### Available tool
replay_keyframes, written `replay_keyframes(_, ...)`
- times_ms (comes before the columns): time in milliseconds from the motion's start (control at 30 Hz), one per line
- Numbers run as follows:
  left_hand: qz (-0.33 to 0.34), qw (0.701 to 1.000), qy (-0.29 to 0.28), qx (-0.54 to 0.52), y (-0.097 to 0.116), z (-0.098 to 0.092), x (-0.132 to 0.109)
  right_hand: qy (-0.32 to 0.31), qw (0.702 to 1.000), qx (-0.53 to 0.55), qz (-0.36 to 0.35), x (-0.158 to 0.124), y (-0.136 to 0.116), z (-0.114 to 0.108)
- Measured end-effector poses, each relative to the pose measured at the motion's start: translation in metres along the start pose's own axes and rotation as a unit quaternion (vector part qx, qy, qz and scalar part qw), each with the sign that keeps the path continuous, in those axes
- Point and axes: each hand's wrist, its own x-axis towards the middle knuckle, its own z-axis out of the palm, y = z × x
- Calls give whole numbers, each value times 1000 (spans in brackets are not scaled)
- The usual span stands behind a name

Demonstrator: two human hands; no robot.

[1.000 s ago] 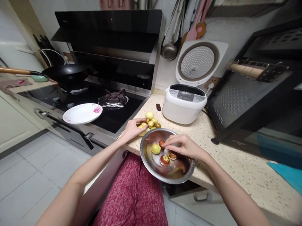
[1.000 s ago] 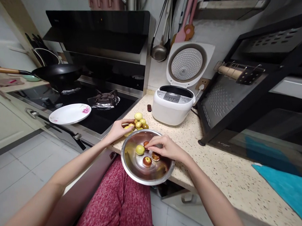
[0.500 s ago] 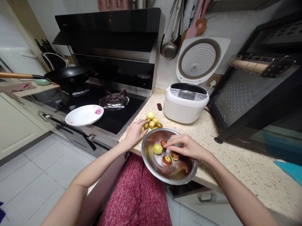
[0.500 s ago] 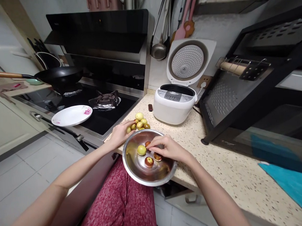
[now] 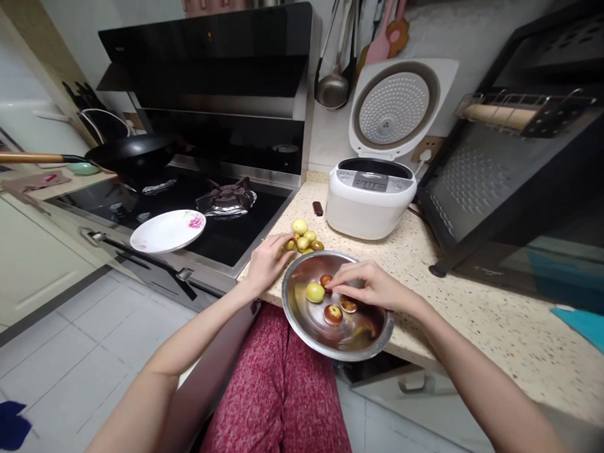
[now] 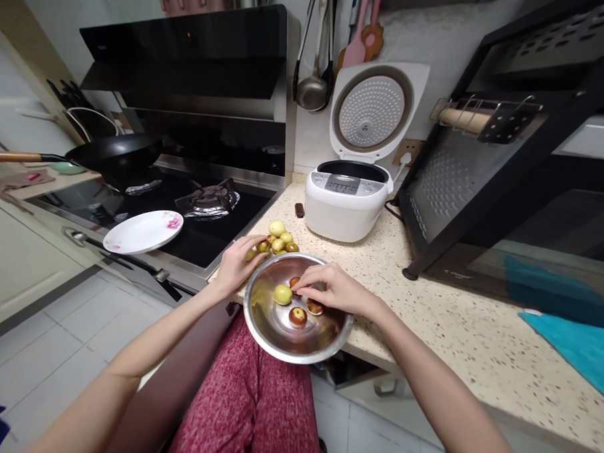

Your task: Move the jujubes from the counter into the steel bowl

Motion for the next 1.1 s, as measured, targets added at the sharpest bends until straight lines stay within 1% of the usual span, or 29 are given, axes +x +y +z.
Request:
replay_keyframes(133, 13, 993, 76, -94, 3, -3, 2, 18, 1000, -3, 3, 0, 0, 1)
replay_keyframes(233, 50, 984, 118, -127, 5, -5, 1, 32, 999, -6, 2, 1, -1, 1)
replay_keyframes(400, 156, 969, 129, -144, 9, -5, -5, 53, 998, -15, -3, 2, -3, 1)
replay_keyframes(467, 168, 963, 136, -159, 14, -8, -5, 65, 998, -21, -8, 2, -4, 2)
replay_keyframes(533, 150, 963, 136, -177, 23, -13, -5, 79, 996, -31, -22, 1, -3, 2)
replay_keyframes(600, 125, 967, 110, -194, 35, -21, -5, 94, 993, -48, -47, 1, -2, 3)
replay_keyframes(700, 124, 972, 18, -201, 55, -32, -6, 113, 986, -72, -101, 2, -3, 4)
replay_keyframes(833, 108, 972, -77, -193, 73, -43, -11, 119, 976, -90, -159, 2, -5, 5)
replay_keyframes(967, 84, 963, -180, -183, 83, -51, -13, 125, 973, -103, -165, 2, -4, 5)
replay_keyframes(1100, 54, 942, -283, -174, 89, -59, -10, 146, 972, -116, -144, 2, 0, 5)
